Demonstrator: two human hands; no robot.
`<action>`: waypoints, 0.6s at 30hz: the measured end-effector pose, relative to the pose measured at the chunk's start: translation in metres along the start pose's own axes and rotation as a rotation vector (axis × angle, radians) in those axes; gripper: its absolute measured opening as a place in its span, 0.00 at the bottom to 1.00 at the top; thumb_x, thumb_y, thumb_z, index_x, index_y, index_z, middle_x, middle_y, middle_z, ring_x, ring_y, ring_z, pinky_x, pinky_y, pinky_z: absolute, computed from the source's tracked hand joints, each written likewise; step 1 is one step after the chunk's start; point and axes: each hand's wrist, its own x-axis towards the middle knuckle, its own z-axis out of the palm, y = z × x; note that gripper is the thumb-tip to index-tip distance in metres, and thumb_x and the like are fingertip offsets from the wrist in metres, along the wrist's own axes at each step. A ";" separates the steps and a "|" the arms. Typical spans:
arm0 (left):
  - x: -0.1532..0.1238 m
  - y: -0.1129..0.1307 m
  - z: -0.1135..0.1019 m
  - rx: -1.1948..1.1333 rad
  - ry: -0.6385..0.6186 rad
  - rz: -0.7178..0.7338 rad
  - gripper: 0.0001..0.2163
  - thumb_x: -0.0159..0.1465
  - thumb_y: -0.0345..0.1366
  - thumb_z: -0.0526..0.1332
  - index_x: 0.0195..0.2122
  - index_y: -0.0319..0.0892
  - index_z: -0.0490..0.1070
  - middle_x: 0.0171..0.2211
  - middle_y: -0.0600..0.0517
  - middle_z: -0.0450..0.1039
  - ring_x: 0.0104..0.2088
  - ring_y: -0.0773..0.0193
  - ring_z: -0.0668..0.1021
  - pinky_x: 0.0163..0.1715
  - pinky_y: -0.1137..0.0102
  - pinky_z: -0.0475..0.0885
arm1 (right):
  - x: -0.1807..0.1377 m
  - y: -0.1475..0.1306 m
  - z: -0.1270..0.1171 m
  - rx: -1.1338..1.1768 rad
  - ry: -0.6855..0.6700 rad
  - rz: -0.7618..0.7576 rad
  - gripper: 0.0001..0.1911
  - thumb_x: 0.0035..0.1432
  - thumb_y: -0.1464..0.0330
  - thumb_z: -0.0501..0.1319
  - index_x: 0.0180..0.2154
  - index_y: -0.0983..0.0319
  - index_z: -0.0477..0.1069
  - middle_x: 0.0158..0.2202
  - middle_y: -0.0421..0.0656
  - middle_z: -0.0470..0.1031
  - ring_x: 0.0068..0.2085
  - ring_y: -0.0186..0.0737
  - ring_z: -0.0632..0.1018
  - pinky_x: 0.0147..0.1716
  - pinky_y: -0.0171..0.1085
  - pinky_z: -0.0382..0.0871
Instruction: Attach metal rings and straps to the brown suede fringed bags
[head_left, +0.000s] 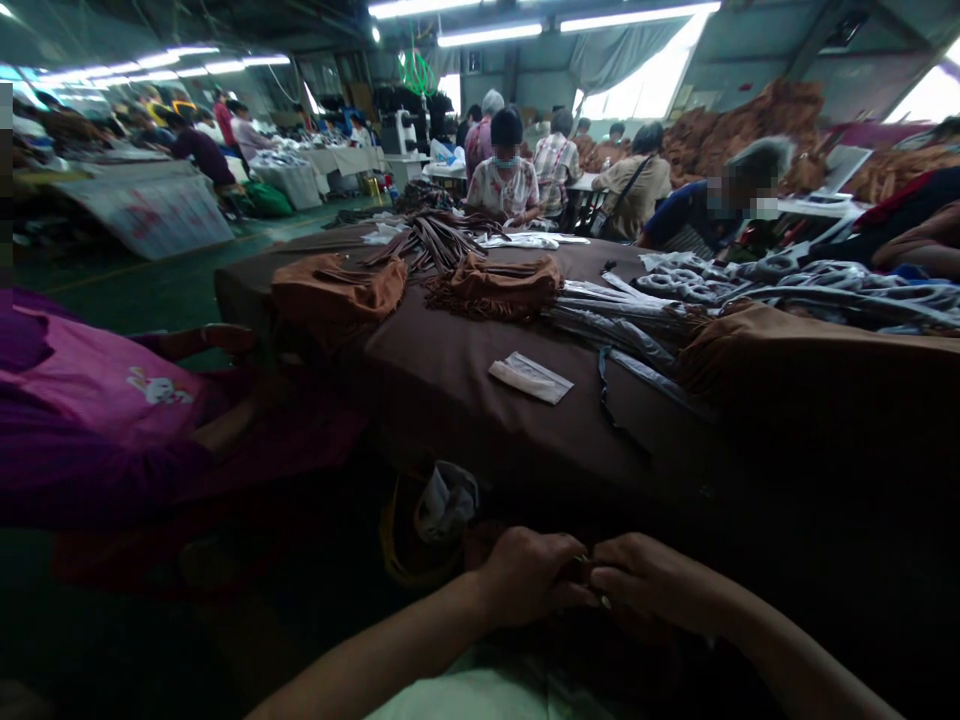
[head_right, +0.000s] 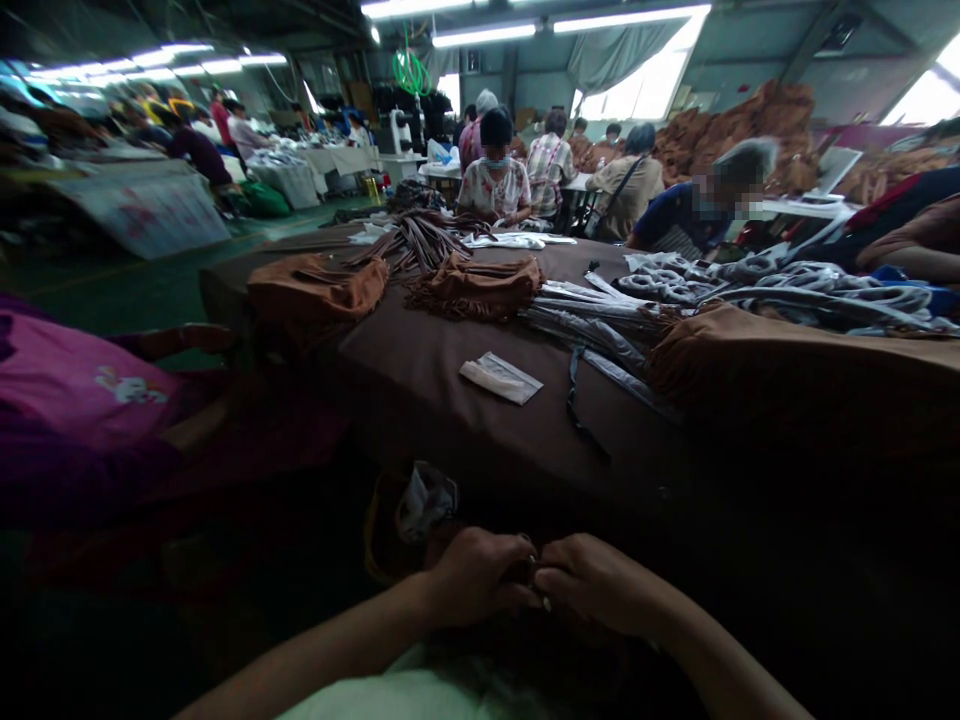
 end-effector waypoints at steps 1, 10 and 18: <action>0.000 0.000 0.001 0.009 -0.007 -0.009 0.22 0.62 0.57 0.55 0.47 0.45 0.68 0.40 0.51 0.77 0.39 0.59 0.80 0.34 0.73 0.68 | -0.002 -0.002 0.000 -0.058 0.028 -0.017 0.22 0.62 0.54 0.51 0.29 0.64 0.68 0.21 0.37 0.64 0.21 0.28 0.63 0.20 0.29 0.53; 0.005 -0.001 -0.003 0.086 -0.196 -0.069 0.22 0.61 0.57 0.56 0.41 0.42 0.68 0.36 0.47 0.77 0.35 0.52 0.80 0.29 0.70 0.67 | -0.003 -0.016 0.000 -0.447 0.093 -0.017 0.15 0.62 0.63 0.52 0.26 0.62 0.68 0.21 0.37 0.66 0.21 0.28 0.62 0.22 0.31 0.49; 0.001 -0.016 -0.005 -0.659 -0.045 -0.008 0.20 0.62 0.52 0.58 0.40 0.39 0.75 0.38 0.48 0.74 0.41 0.61 0.75 0.42 0.71 0.67 | -0.003 -0.005 0.006 -0.149 0.051 -0.013 0.21 0.64 0.55 0.49 0.28 0.63 0.66 0.22 0.36 0.63 0.22 0.28 0.62 0.20 0.29 0.53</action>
